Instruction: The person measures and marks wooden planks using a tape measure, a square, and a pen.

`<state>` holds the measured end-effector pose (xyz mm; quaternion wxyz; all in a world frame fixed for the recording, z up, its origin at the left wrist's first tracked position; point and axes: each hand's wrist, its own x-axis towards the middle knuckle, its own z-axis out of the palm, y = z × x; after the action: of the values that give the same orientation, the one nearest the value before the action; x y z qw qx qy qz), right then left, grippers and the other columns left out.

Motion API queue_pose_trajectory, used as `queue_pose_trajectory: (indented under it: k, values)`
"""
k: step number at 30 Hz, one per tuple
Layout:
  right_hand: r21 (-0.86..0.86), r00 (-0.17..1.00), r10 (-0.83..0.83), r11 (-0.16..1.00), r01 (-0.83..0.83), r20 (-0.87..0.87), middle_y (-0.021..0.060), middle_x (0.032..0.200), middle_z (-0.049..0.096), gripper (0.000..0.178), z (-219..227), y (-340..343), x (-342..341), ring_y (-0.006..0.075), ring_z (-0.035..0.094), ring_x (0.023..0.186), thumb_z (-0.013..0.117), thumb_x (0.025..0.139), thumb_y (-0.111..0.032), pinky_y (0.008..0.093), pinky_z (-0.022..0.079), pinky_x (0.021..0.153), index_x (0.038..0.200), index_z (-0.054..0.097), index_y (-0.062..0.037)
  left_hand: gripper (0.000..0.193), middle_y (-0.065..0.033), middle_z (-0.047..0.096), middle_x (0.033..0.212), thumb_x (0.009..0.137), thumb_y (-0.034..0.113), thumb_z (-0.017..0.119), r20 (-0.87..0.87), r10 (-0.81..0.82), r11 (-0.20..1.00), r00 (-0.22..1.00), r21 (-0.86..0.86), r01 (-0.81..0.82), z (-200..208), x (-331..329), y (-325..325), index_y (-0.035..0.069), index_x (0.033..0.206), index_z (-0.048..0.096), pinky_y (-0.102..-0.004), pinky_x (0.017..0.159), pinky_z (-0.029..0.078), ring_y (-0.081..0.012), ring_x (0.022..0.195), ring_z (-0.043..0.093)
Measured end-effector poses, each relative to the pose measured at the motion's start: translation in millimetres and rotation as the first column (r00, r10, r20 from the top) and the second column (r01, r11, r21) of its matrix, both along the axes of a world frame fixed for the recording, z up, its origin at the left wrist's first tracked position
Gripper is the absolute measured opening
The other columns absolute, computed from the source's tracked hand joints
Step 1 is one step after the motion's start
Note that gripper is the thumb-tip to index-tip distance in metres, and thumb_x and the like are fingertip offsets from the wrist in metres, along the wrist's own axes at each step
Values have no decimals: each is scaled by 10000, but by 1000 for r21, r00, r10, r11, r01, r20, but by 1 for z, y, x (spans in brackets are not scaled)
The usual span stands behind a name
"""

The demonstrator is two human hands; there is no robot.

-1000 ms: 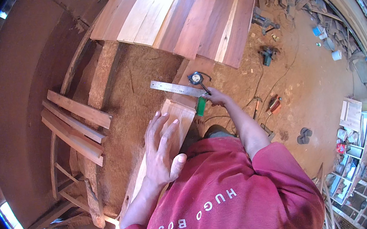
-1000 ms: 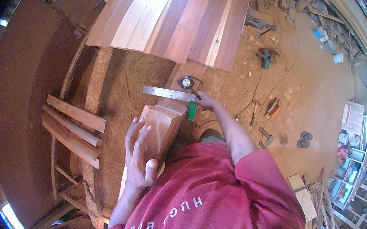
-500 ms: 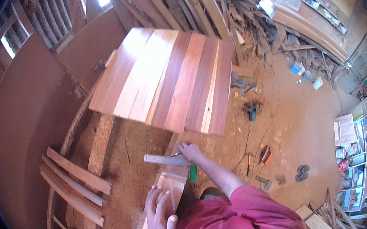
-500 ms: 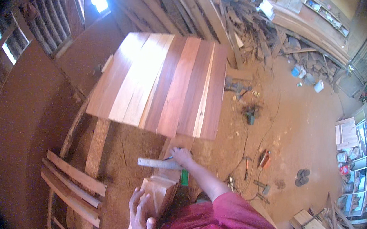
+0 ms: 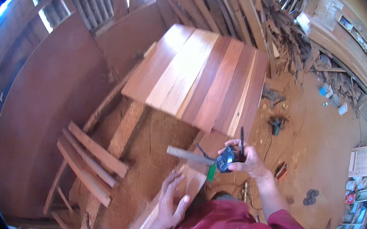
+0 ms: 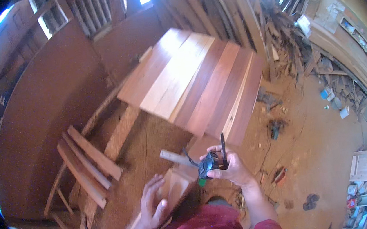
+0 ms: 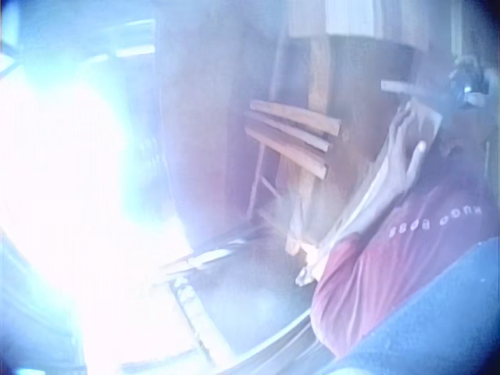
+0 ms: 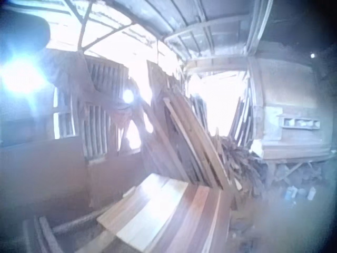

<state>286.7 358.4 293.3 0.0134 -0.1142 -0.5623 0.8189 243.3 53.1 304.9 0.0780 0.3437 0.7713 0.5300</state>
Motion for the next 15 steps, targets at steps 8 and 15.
queue_pose_trajectory:
  k: [8,15]
  values:
    - [-2,933,360,933,-360,-14,47,1111,656,756,25,-86,33,132,636,1095,991,660,-111,305,525,945,1254,530,-41,749,-245,539,1388,861,420,798,76,-176,982,981,-53,180,37,25,6,-12,1414,535,-474,1092,446,-398,1297,549]
    - [65,855,510,854,-516,89,40,989,655,400,15,-93,15,125,678,925,889,833,-171,282,567,781,1054,574,-65,619,-211,620,1241,891,360,784,133,-35,986,990,-158,56,39,41,-17,16,1368,590,-443,981,505,-357,1141,625]
